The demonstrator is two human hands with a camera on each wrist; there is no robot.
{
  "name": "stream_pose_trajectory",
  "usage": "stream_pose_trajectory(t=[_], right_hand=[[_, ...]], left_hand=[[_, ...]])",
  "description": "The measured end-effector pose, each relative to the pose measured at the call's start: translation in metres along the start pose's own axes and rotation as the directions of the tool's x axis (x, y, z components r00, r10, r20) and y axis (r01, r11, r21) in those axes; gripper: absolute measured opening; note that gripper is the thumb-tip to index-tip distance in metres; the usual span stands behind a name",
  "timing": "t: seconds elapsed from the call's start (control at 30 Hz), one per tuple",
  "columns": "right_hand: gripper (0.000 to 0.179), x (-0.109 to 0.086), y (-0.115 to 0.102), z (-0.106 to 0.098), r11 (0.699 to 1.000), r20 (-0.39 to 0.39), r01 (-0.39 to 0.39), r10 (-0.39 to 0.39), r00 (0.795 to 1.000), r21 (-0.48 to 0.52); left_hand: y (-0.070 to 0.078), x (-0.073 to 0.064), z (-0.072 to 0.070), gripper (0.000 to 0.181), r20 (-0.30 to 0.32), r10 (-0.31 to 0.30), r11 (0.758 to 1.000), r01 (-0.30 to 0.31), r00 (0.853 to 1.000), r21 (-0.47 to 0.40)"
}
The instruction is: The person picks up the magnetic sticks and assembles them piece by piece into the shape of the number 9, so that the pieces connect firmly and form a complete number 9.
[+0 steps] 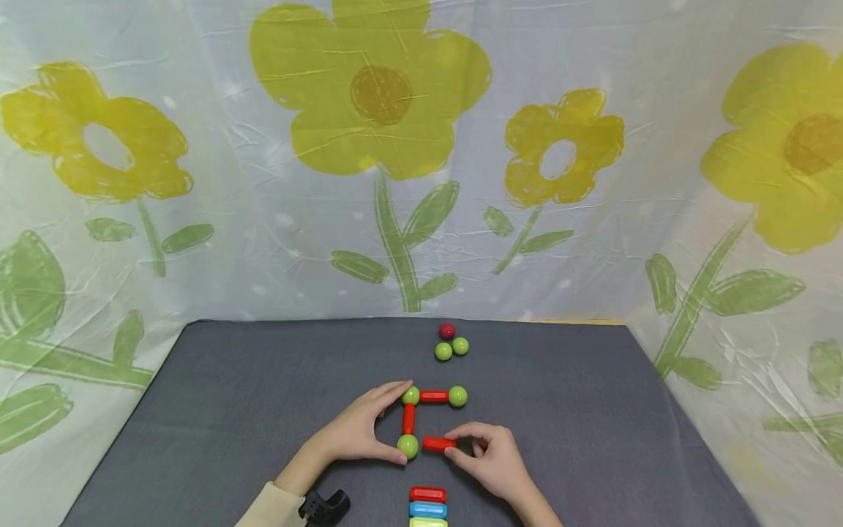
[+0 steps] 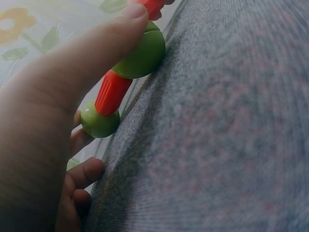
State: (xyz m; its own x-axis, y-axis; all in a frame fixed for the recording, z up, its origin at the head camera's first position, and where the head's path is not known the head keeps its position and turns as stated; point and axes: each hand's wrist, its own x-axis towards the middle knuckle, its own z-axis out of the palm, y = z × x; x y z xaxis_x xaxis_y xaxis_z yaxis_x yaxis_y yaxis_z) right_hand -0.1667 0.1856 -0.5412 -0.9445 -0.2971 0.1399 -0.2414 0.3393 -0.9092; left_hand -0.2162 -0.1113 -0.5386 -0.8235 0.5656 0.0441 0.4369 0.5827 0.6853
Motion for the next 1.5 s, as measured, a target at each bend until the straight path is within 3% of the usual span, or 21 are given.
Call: stream_pose_trajectory(t=[0.23, 0.63, 0.9, 1.5], right_hand=[[0.018, 0.0006, 0.001, -0.0003, 0.999, 0.04, 0.025, -0.024, 0.999, -0.039], [0.016, 0.0007, -0.0006, 0.0004, 0.996, 0.047, 0.006, -0.002, 0.999, -0.085], [0.018, 0.0003, -0.0012, 0.0008, 0.997, 0.055, 0.031, -0.027, 0.998, -0.074], [0.017, -0.0003, 0.0, 0.0037, 0.989, 0.019, 0.1, -0.099, 0.995, -0.111]], left_hand=[[-0.0001, -0.0003, -0.0002, 0.118, -0.002, 0.0, 1.0, 0.0, 1.0, 0.0], [-0.0002, 0.0003, -0.0007, 0.119, 0.004, 0.001, 1.0, -0.001, 1.0, 0.004], [0.0001, 0.0004, -0.0015, 0.12, 0.008, 0.008, 1.0, -0.008, 1.0, 0.008], [0.0036, -0.0011, -0.0012, 0.12, 0.011, -0.002, 0.999, 0.002, 1.0, 0.04]])
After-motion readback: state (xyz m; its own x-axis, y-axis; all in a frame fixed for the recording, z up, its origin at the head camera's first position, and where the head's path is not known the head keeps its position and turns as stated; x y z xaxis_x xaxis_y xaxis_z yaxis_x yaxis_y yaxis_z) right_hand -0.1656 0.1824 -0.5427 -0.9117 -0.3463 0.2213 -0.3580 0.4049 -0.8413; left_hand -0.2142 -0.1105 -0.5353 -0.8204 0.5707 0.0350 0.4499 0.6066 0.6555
